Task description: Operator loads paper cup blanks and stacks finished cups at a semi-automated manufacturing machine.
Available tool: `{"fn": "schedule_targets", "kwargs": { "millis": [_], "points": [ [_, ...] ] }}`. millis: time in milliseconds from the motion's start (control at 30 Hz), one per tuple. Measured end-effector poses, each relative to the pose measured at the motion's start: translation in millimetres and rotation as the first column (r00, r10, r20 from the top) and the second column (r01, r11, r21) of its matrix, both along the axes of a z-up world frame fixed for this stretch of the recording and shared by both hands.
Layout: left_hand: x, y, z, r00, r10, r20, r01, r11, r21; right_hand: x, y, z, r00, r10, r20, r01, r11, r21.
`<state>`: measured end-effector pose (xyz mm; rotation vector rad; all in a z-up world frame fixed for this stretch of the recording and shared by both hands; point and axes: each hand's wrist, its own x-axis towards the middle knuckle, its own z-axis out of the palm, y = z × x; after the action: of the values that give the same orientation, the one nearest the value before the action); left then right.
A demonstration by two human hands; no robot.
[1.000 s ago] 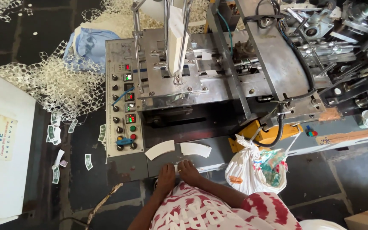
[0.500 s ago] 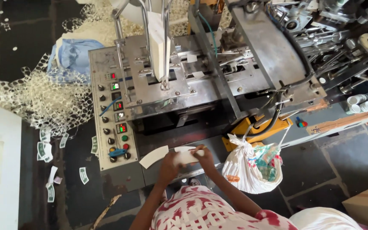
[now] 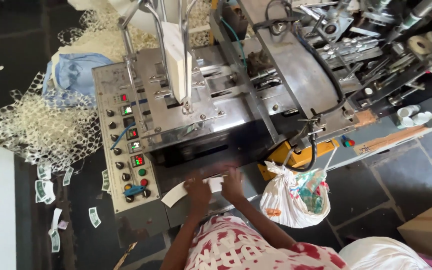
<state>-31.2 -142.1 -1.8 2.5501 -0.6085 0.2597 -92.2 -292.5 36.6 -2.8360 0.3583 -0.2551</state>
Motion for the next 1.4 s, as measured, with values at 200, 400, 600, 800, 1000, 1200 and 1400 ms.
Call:
{"fn": "schedule_targets", "kwargs": {
  "millis": [200,400,600,800,1000,1200,1400],
  "points": [
    [-4,99,25,0.953,0.274,-0.129,-0.272,0.962,0.032,63,70,-23,0.770,0.621,0.149,-0.632,0.774,0.042],
    [19,144,-45,0.995,-0.009,-0.097,0.029,0.978,0.207,106,88,-88,0.576,0.806,-0.138,-0.809,0.586,0.047],
    [31,154,36,0.921,-0.123,-0.371,0.212,0.954,0.211,103,81,1,0.572,0.788,-0.228,-0.750,0.615,0.243],
    [-40,131,51,0.906,-0.238,-0.350,0.294,0.949,0.114,-5,76,14,0.772,0.621,-0.137,-0.587,0.778,0.224],
    [-71,106,31,0.934,-0.231,-0.273,0.264,0.960,0.091,-59,66,-33,0.814,0.558,-0.161,-0.565,0.825,0.007],
    [-83,102,18,0.942,-0.249,-0.227,0.307,0.910,0.277,-61,81,11,0.816,0.546,-0.188,-0.561,0.827,-0.036],
    [-80,111,-9,0.929,-0.340,-0.148,0.359,0.925,0.126,-63,64,-41,0.779,0.622,-0.079,-0.626,0.769,-0.129]
  ]
}}
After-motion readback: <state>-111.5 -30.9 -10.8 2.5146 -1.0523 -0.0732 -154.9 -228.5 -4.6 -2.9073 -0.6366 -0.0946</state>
